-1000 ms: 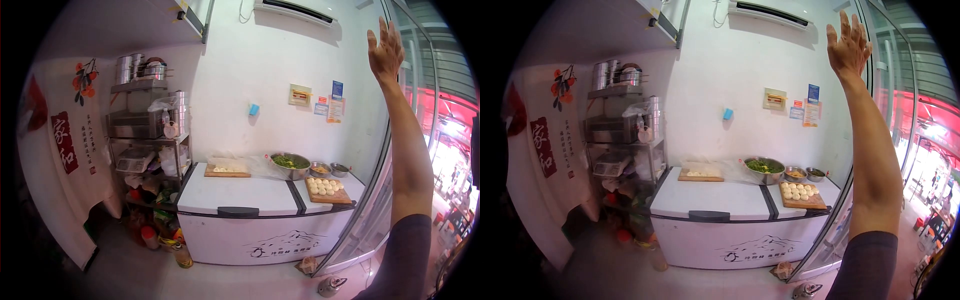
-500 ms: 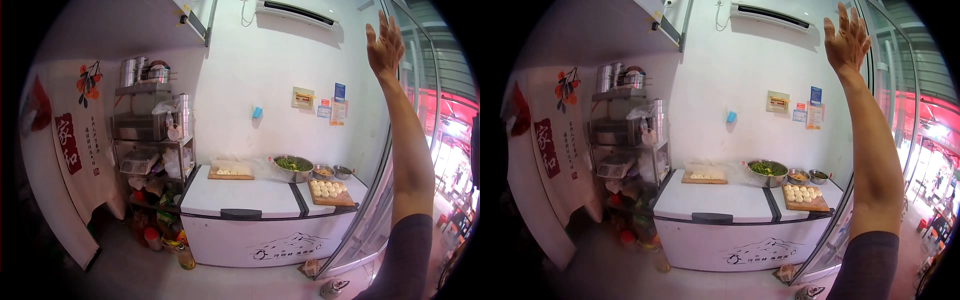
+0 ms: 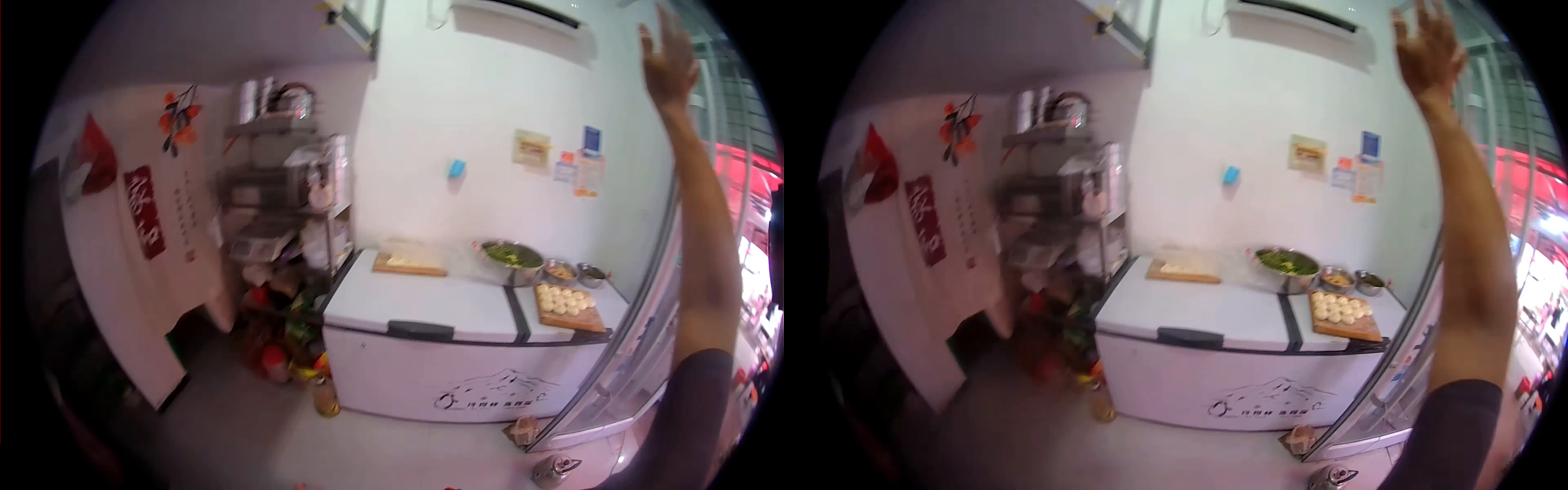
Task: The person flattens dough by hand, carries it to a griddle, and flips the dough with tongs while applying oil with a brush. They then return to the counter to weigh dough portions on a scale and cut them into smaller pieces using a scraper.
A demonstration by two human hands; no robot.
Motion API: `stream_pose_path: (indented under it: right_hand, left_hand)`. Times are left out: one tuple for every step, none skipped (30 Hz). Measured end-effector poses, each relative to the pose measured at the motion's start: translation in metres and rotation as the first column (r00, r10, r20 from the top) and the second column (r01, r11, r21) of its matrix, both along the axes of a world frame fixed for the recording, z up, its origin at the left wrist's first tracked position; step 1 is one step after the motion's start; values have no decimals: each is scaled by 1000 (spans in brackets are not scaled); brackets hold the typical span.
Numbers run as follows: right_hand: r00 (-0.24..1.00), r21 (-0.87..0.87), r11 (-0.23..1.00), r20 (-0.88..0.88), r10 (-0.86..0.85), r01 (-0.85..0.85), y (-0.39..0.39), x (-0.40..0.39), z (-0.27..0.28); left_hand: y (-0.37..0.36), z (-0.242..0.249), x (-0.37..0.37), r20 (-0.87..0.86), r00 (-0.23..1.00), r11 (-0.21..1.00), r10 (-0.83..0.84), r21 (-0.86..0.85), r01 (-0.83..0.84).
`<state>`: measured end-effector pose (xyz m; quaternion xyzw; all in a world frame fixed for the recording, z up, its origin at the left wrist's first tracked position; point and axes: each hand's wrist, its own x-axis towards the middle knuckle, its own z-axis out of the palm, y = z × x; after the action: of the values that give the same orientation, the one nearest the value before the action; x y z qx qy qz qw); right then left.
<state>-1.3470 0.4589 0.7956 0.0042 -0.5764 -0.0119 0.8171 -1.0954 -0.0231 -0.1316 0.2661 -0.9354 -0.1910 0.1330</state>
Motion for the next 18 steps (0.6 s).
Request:
stream_pose_path:
  right_hand:
    - [866,400,913,-483,132,84,26,-28,29]
    - [863,326,938,-501,64,119,59,-53,41]
    - [910,291,954,-410,55,73,61,-53,38]
    - [944,282,959,-312,107,-16,60,-53,34]
    - [959,274,957,-231,161,-95,57,-53,31]
    - [944,346,917,-185,274,-199,56,-64,36]
    - [986,172,979,-105,131,-112,21,-31,11]
    - [1000,7,1000,12,-12,12,2,-13,-6]
    - [999,25,999,37,21,-22,-1,-14,-12]
    - [997,40,998,51,56,-58,-3,-15,-15]
    - [994,50,995,60,87,-90,-5,-18,-17]
    - [997,40,997,51,62,-64,-9,-22,-19]
    - [998,31,999,45,35,-36,-13,-26,-21]
    - [999,20,1000,33,6,-7,-15,-29,-22]
    - [998,47,997,42,53,-55,-9,-33,-18]
    - [997,45,997,48,61,-63,-10,-34,-19]
    - [996,44,996,54,69,-71,-12,-35,-20]
    - [995,45,996,58,77,-79,-14,-35,-20]
  left_hand:
    - [6,5,6,52,998,998,-40,-51,43]
    - [7,-12,-1,-104,995,999,12,-45,-17]
    - [7,-34,4,-255,965,997,63,-37,-74]
    - [13,-28,14,-241,947,975,211,122,-186]
    - [20,-2,6,-215,911,917,353,273,-291]
    - [30,31,7,-190,900,873,391,388,-297]
    - [39,54,16,-162,892,816,423,495,-297]
    - [41,53,25,-152,896,840,418,441,-317]
    - [40,45,27,-145,900,862,410,385,-330]
    - [38,43,27,-149,904,882,401,328,-337]
    - [39,54,27,-137,904,873,404,354,-336]
    - [38,67,29,-123,908,864,402,380,-331]
    - [39,76,33,-106,911,854,397,405,-325]
    - [37,79,35,-89,902,827,422,445,-343]
    - [35,81,33,-77,892,799,446,483,-358]
    - [32,85,32,-62,882,769,468,520,-371]
    - [31,90,32,-39,881,763,471,521,-384]
    - [30,97,31,-18,881,756,473,522,-395]
